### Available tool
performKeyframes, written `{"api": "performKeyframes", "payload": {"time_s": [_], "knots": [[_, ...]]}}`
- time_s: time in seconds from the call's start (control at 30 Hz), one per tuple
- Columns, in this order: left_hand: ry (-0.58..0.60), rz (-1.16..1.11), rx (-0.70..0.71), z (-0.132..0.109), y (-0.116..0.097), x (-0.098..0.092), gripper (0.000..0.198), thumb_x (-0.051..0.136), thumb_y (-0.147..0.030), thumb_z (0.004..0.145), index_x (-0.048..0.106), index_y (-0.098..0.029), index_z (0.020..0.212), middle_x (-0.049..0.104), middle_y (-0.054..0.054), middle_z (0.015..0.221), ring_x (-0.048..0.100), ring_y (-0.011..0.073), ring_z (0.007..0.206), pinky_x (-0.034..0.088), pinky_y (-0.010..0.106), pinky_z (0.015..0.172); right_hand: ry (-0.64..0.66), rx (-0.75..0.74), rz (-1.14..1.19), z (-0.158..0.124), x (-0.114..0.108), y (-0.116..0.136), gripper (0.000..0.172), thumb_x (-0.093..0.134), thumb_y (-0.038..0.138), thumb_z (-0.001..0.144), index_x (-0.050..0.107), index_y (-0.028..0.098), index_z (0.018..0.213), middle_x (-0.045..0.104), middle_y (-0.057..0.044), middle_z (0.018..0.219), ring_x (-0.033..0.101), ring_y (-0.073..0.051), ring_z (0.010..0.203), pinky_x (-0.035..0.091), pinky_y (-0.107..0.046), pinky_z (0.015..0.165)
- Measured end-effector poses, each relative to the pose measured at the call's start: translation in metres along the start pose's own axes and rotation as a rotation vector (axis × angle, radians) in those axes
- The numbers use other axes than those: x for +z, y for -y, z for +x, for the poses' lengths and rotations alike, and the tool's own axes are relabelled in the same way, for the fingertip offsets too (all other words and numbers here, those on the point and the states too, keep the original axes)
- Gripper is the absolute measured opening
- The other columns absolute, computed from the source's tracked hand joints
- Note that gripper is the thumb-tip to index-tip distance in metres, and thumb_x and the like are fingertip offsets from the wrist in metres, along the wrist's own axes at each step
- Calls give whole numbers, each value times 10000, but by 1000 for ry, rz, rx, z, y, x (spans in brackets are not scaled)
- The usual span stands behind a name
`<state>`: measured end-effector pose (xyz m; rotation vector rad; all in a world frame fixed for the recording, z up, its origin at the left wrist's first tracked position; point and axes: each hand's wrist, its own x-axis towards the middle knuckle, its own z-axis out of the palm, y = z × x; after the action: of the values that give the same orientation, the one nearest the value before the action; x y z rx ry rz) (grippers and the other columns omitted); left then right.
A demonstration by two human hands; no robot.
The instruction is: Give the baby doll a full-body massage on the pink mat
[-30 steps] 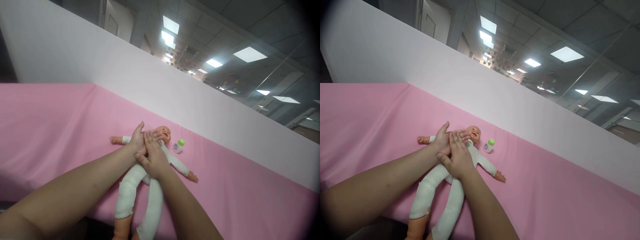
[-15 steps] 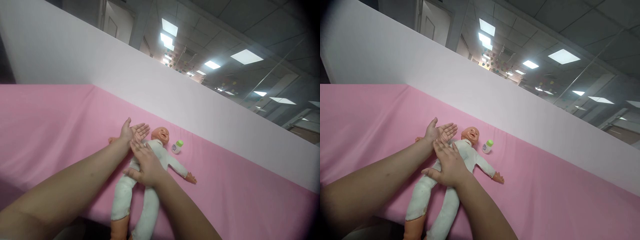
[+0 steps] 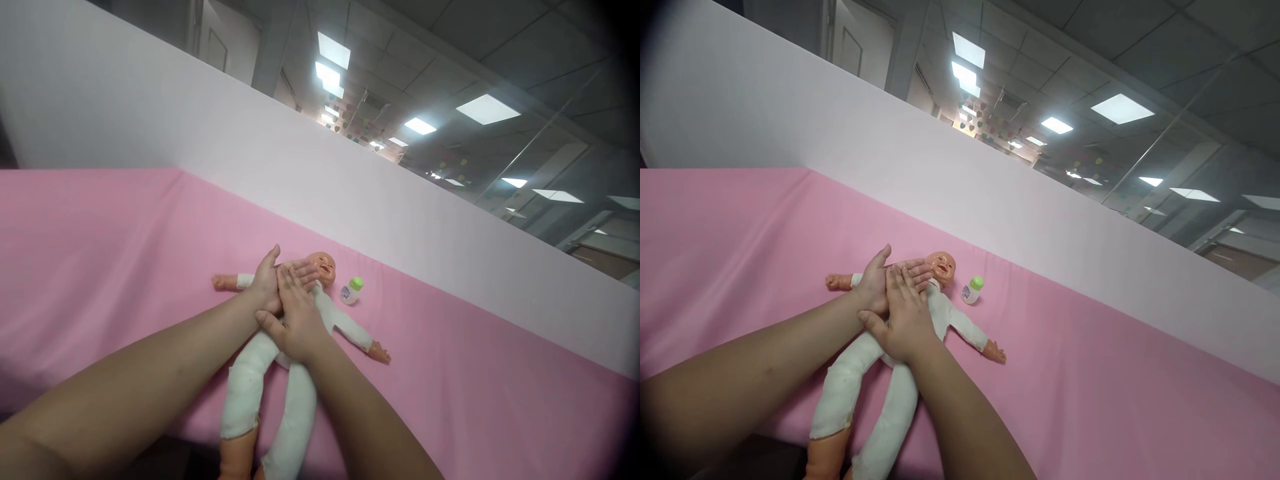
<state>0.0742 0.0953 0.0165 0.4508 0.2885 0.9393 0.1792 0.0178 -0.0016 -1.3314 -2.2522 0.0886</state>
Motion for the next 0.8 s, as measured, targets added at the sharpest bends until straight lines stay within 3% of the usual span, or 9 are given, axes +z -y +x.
{"api": "performKeyframes", "payload": {"time_s": [0.1, 0.17, 0.23, 0.3, 0.33, 0.4, 0.5, 0.63, 0.8], "knots": [[-9, 20, 43, 5, -6, -6, 704, 418, -671, 949, 616, -66, 1252, 713, 263, 1135, 731, 355, 1005, 594, 511, 861, -57, 9, -36, 2, 2, -1, 796, 570, 569, 962, 295, 191, 1607, 328, -123, 1649, 223, -312, 1557, 120, -570, 1264], [-50, 79, 88, 11, -9, -12, 682, 409, -670, 945, 642, -71, 1172, 727, 249, 1054, 741, 338, 928, 602, 483, 803, -96, -9, -23, 3, 3, -4, 693, 618, 497, 944, 442, 177, 1533, 477, -127, 1561, 384, -290, 1484, 216, -503, 1250], [-99, 261, 132, 21, -8, -23, 623, 452, -657, 933, 669, -89, 1071, 736, 211, 971, 739, 299, 844, 597, 426, 754, -114, -19, 19, 4, 1, -10, 479, 626, 418, 940, 624, 191, 1362, 666, -99, 1359, 577, -251, 1300, 374, -411, 1161], [-134, 584, 216, 30, -5, -35, 503, 568, -602, 905, 692, -120, 977, 737, 144, 917, 717, 240, 797, 568, 348, 747, -106, -11, 66, 5, 0, -17, 269, 604, 369, 950, 730, 222, 1136, 761, -50, 1109, 679, -210, 1055, 488, -339, 990], [-133, 775, 300, 34, -2, -41, 451, 627, -583, 876, 698, -141, 924, 729, 105, 871, 697, 217, 782, 548, 319, 743, -100, -1, 83, 6, -1, -21, 218, 595, 359, 952, 747, 232, 1042, 770, -32, 1006, 689, -195, 945, 509, -318, 905], [-119, 884, 346, 37, 3, -52, 373, 743, -531, 794, 701, -161, 811, 706, 61, 783, 657, 209, 769, 515, 305, 746, -113, 18, 108, 7, -1, -29, 201, 585, 348, 948, 748, 231, 942, 758, -17, 891, 670, -174, 802, 508, -292, 781], [-55, 1144, 420, 34, 7, -63, 325, 687, -523, 844, 697, -201, 802, 697, 34, 775, 625, 222, 779, 483, 330, 749, -188, 38, 100, 5, 3, -40, 229, 546, 325, 935, 727, 215, 847, 724, -18, 788, 632, -167, 714, 488, -284, 697], [58, 1697, 655, 24, 7, -69, 357, 429, -453, 1006, 678, -232, 878, 699, 74, 898, 620, 256, 880, 441, 382, 821, -238, -18, 71, -5, 11, -48, 209, 534, 288, 898, 678, 217, 765, 709, -33, 760, 648, -185, 749, 514, -302, 747], [117, 1925, 657, 25, -1, -73, 330, 394, -384, 1020, 673, -222, 951, 688, 95, 953, 622, 263, 910, 444, 391, 835, -269, -114, 220, -30, 7, -52, 231, 567, 297, 901, 724, 232, 1057, 768, -43, 1109, 675, -206, 1147, 454, -361, 1101]]}}
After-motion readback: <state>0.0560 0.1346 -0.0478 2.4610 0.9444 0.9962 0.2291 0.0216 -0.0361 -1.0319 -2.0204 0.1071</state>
